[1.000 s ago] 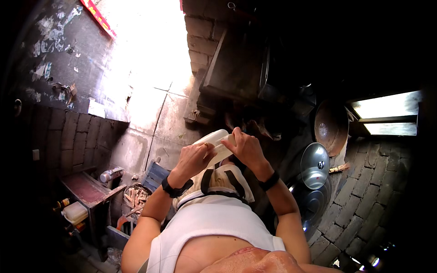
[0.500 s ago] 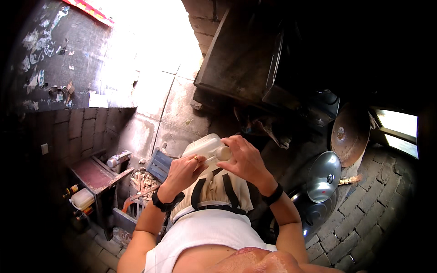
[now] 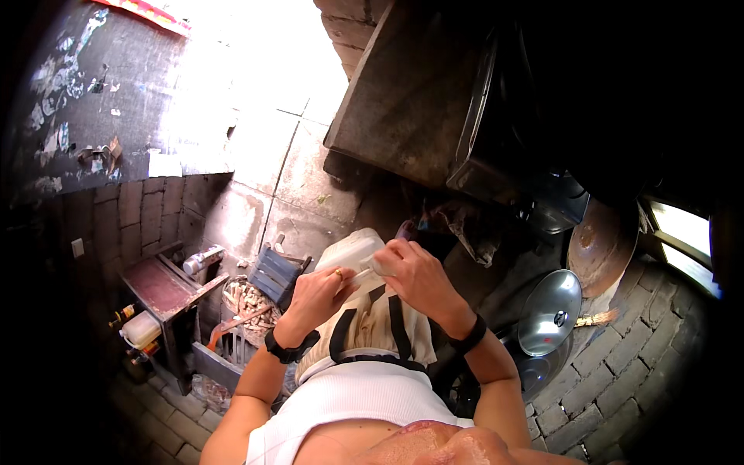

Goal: The person chops cloves of garlic on a wooden board, walks across a dirt yard to retrieve a bowl of chopped cabbage, and then moves to an outdoor cooking area where they pour oil from a container into a pan.

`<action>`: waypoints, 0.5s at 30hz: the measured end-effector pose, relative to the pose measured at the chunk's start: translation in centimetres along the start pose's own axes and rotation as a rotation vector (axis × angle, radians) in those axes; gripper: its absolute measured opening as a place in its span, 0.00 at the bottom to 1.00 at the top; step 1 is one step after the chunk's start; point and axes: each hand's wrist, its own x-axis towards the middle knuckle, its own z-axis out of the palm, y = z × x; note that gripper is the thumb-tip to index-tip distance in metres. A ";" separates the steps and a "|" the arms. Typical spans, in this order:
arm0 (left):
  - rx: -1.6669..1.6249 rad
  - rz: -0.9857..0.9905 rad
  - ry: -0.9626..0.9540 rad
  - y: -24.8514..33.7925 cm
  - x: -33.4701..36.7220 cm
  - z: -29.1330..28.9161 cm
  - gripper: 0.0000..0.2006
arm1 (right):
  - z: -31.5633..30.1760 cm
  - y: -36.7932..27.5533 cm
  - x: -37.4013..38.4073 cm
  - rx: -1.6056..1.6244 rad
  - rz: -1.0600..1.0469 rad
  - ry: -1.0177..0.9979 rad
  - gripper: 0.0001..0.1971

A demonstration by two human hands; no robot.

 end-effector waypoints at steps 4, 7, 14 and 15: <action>0.011 -0.004 0.009 -0.3 0.2 -0.3 0.08 | -1.6 -1.8 0.6 0.090 0.023 0.118 0.19; -0.007 0.019 0.038 -0.1 0.4 -1.0 0.08 | -0.5 -1.9 1.0 -0.062 0.374 -0.114 0.20; -0.008 0.006 0.054 -0.6 -0.2 -2.9 0.09 | -1.6 -3.7 1.8 -0.086 -0.026 0.070 0.25; -0.007 0.010 0.068 -0.6 -0.1 -3.1 0.09 | -1.9 -4.4 2.0 -0.072 0.101 0.061 0.24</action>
